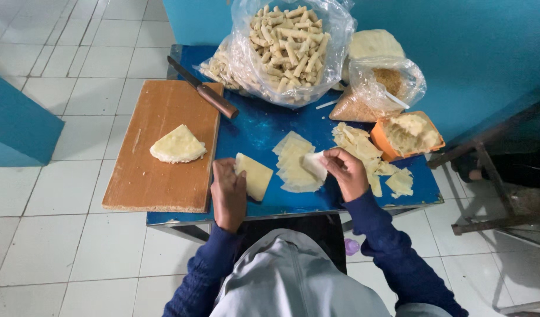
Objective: The person sits at a blue table and folds flat pieces of dough by hand, pinching the edges closed. They occasionally scoop a brown powdery filling with a spoon onto a dough piece before folding, and at one point wraps a block of dough in a plastic bag. Folded pieces are stacked on the table.
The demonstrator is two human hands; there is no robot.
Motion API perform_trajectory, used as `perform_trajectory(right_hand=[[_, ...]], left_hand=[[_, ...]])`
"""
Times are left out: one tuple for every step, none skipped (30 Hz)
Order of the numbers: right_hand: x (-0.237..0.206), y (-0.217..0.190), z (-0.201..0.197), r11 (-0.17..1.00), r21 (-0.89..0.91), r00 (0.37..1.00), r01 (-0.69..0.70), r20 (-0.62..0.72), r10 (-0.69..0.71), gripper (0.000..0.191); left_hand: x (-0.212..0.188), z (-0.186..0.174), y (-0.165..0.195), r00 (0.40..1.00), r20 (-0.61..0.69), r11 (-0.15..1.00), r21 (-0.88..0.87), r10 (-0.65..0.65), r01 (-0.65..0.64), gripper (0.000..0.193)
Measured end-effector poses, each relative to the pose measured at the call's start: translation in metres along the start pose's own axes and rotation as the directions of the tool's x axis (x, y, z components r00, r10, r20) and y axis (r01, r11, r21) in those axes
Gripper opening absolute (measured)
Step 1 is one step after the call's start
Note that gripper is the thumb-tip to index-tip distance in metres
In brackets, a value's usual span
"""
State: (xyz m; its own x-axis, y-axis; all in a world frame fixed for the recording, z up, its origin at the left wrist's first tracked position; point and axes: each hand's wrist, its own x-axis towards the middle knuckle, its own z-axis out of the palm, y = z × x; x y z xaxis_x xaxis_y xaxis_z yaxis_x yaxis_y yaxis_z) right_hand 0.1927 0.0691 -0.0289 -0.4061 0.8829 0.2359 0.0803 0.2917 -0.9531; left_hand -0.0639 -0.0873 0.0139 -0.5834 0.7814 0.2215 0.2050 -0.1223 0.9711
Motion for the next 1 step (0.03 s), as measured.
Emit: perform_trajectory(right_hand=[[-0.0039,0.0035,-0.0002,0.967,-0.233,0.992,0.107,-0.034,-0.118,0.015]], left_hand=[[0.0005,-0.0029,0.0039,0.999,-0.043,0.975,0.223,-0.012,0.022,0.027]])
